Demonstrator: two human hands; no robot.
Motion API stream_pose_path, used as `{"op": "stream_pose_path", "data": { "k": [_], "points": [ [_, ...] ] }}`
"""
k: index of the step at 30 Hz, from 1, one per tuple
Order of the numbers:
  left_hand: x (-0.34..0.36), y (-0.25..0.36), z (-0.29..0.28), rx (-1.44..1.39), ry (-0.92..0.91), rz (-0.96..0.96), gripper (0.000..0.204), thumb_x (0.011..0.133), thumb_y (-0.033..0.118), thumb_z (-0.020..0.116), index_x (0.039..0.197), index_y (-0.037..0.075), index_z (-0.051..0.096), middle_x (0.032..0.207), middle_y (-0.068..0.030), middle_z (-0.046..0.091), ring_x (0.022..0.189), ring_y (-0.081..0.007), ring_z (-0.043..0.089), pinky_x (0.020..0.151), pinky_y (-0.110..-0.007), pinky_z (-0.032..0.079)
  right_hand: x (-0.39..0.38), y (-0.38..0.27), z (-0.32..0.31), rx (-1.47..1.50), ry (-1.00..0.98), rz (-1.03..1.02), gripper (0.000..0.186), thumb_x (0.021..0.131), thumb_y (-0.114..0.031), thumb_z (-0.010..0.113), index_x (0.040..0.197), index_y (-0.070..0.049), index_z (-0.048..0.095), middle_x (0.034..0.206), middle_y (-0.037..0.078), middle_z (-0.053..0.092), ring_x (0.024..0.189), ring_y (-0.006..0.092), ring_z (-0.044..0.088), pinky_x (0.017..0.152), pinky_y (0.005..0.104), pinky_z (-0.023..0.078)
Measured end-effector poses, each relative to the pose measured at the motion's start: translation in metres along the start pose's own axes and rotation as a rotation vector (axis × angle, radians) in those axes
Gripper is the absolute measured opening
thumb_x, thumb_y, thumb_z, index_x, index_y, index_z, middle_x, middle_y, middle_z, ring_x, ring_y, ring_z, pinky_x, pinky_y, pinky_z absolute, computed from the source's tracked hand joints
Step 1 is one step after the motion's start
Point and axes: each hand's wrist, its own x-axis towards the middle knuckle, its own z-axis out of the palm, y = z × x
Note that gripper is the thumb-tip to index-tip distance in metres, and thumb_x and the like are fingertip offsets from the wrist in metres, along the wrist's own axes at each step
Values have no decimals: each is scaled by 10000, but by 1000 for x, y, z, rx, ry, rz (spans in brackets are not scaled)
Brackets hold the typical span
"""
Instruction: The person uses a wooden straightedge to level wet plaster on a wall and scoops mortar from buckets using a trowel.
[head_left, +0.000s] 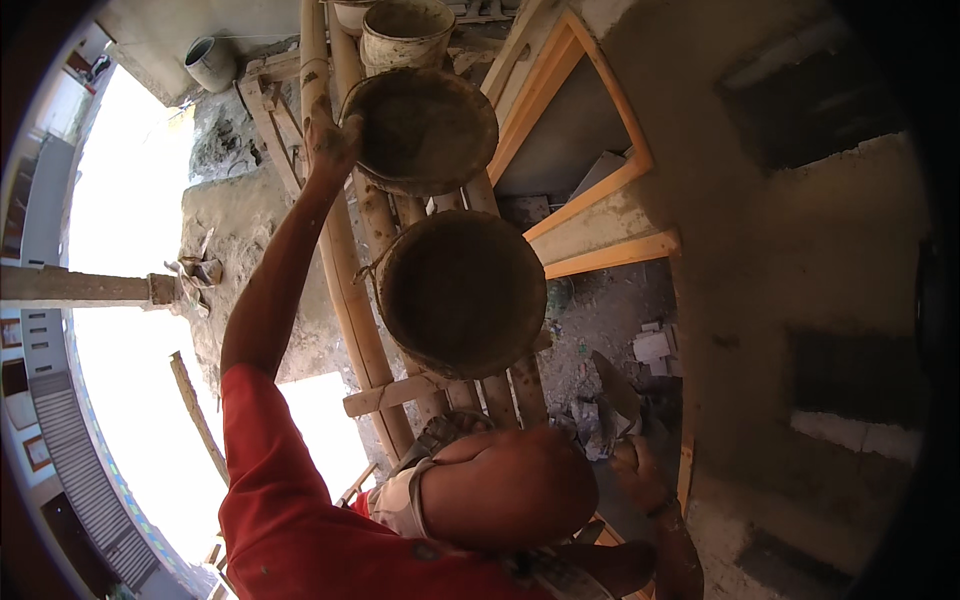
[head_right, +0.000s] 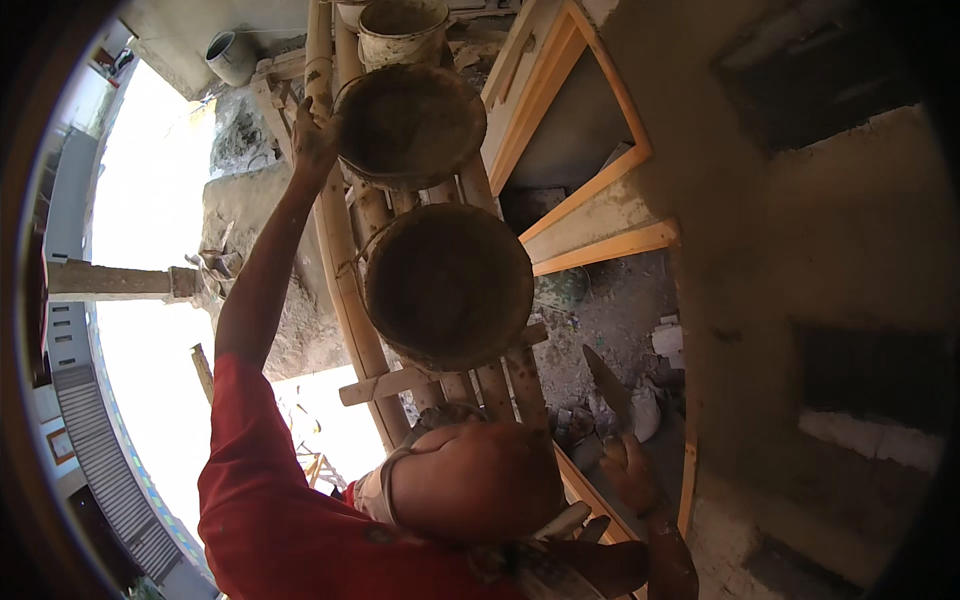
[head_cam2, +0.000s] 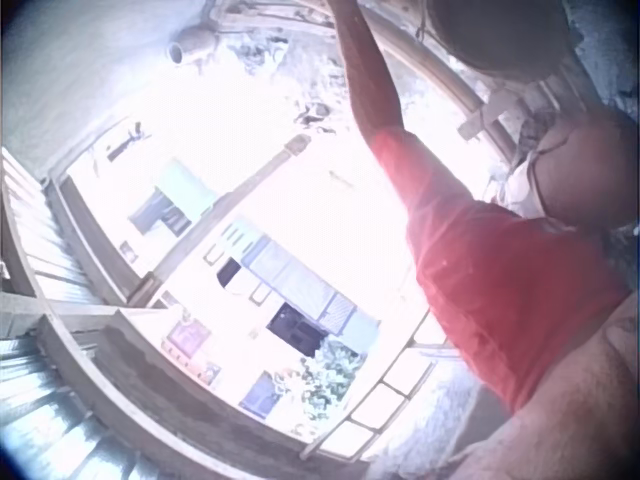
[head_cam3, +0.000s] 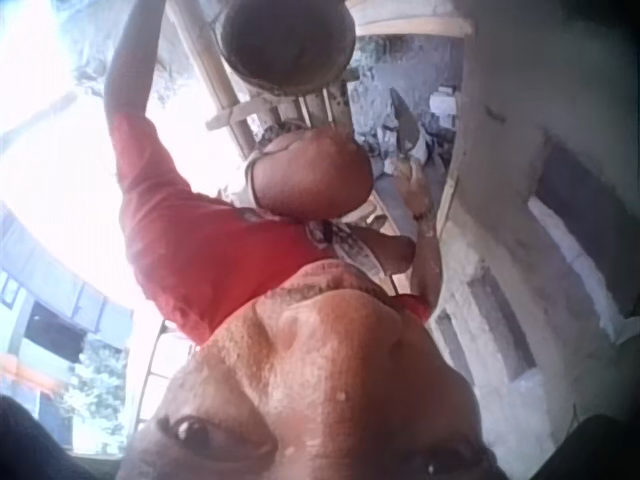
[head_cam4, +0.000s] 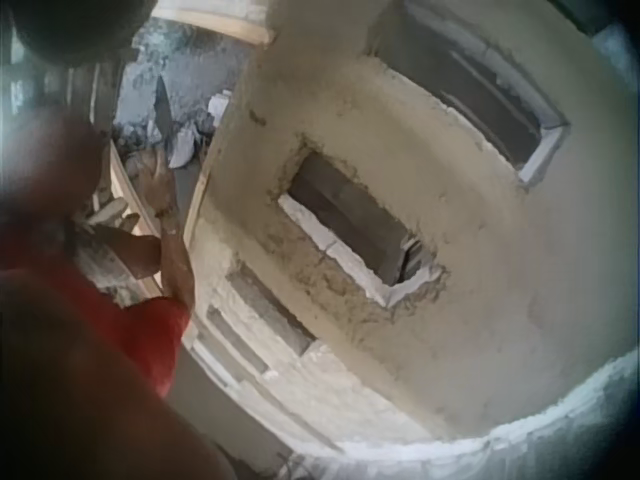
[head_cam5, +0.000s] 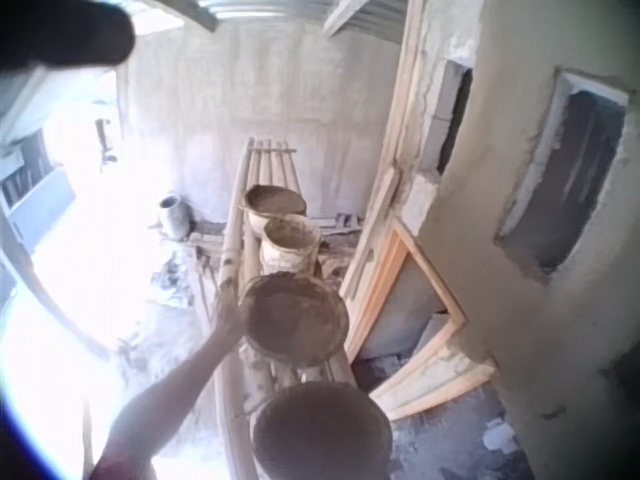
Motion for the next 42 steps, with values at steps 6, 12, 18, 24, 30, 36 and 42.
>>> {"op": "stream_pose_path", "data": {
  "k": [6,12,18,24,30,36,42],
  "points": [
    [81,6,45,233,-59,68,669,798,306,642,1318,-42,407,1202,-303,540,1173,-420,490,988,-438,401,1,-12,-12,12,-55,113,480,842,-280,636,1196,-5,466,989,231,613,967,415,596,785,432,477],
    [82,2,61,201,-40,265,585,789,315,615,1263,-5,490,1111,-267,594,1078,-418,547,963,-469,410,-7,-8,-6,5,-43,160,481,842,-302,633,1191,-8,479,944,219,629,941,409,609,763,428,488],
    [-25,10,-18,-71,292,127,593,803,244,633,1289,-43,450,1231,-243,527,1148,-341,506,970,-407,401,19,-53,-38,-90,-139,42,481,866,-227,595,1294,-53,464,955,206,638,897,405,618,733,404,504],
    [-120,-117,-15,489,-140,-568,788,805,350,648,1383,-40,280,1308,-342,387,1221,-469,393,1028,-485,321,89,-162,-58,-354,-130,-222,453,829,-192,619,1245,-65,493,1074,202,595,917,394,610,769,461,497],
    [-147,-152,18,324,-204,-592,824,828,466,624,1404,6,256,1201,-295,510,1068,-444,546,913,-478,439,150,-243,-37,-635,-265,-349,401,857,-214,594,1219,-77,488,956,193,580,877,381,618,746,466,500],
    [-140,-116,11,433,-153,-628,823,812,463,648,1381,6,268,1141,-283,540,1021,-422,577,858,-471,472,185,-245,3,-685,-255,-377,361,864,-237,575,1173,-78,476,901,201,607,827,385,626,722,497,496],
    [-143,-122,9,469,-156,-629,827,801,461,659,1364,-9,278,1115,-291,543,1011,-422,581,834,-472,486,190,-245,-21,-547,-250,-379,362,861,-221,576,1162,-52,468,884,215,622,823,408,617,730,498,492]
  ]
}}
